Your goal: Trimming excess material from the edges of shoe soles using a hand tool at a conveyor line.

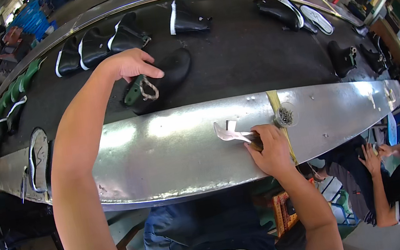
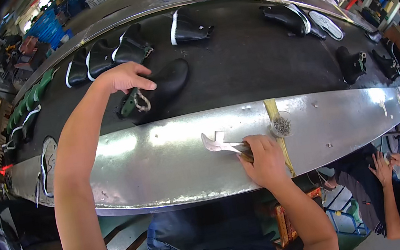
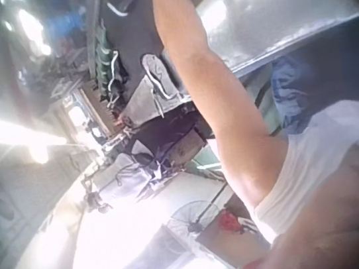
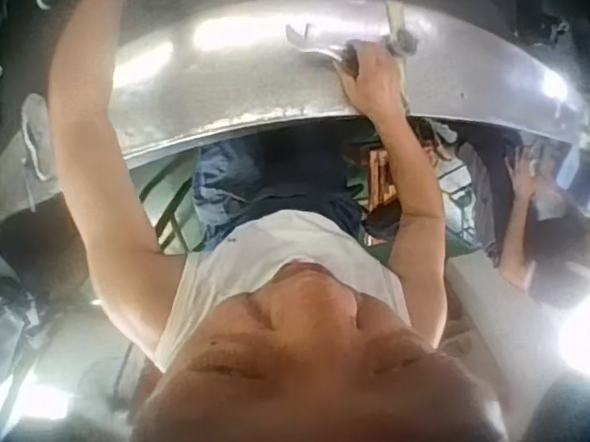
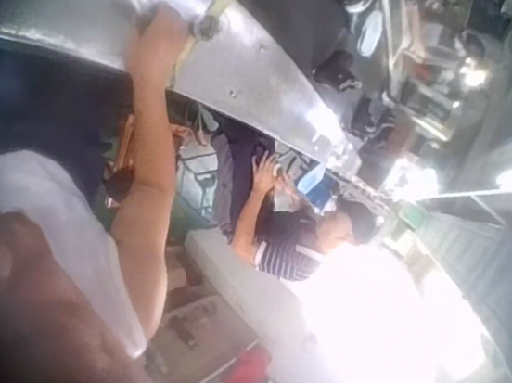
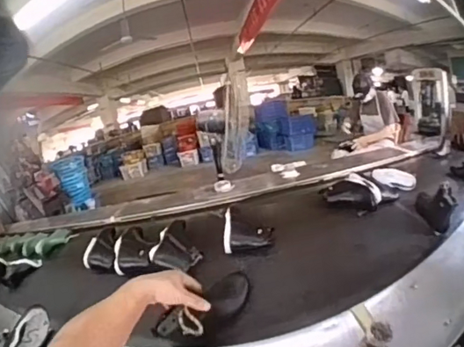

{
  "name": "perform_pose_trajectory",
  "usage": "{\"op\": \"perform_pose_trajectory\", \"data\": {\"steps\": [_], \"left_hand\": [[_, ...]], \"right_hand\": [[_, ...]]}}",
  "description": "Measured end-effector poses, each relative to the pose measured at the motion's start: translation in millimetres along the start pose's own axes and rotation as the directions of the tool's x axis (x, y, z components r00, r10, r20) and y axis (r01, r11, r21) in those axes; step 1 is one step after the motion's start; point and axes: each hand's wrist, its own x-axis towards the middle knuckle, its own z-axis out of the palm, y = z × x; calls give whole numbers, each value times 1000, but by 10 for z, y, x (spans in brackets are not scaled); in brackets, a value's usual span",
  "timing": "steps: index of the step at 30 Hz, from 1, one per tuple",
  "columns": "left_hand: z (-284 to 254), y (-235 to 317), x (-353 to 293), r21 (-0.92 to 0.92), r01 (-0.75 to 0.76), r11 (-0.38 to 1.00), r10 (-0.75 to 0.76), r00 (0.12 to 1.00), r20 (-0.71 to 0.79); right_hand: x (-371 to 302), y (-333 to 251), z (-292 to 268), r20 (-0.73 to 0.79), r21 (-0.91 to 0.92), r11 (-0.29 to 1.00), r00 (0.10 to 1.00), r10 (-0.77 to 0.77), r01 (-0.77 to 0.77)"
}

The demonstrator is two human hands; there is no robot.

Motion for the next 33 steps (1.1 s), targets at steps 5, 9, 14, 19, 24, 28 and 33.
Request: {"op": "perform_pose_trajectory", "data": {"steps": [5, 9, 14, 19, 24, 28, 33], "left_hand": [[-109, 224, 211, 283, -258, 924, 278, 960, -34], [-300, 372, 347, 450, -226, 864, 194, 974, 117], [-139, 906, 1197, -92, 20, 996, -39, 977, -209], [187, 788, 2400, -269, 51, 962, -200, 800, -566], [440, 644, 2935, -356, 136, 925, -342, 708, -618], [513, 683, 3039, -744, -217, 633, -311, 808, -500], [313, 1159, 2426, -941, -258, 221, -340, 883, -322]], "right_hand": [[-11, 98, -24, -17, -20, 1000, 1000, 1, -1], [26, 122, -54, -16, 16, 1000, 1000, -14, 14], [-4, 199, -114, 5, 31, 999, 1000, 23, -24], [29, 212, -110, 9, 58, 998, 1000, -12, 11], [64, 260, -132, 50, 96, 995, 999, -13, 8], [59, 273, -120, 102, 103, 995, 995, -13, 3], [77, 206, -82, 65, 120, 993, 998, -3, -5]]}}
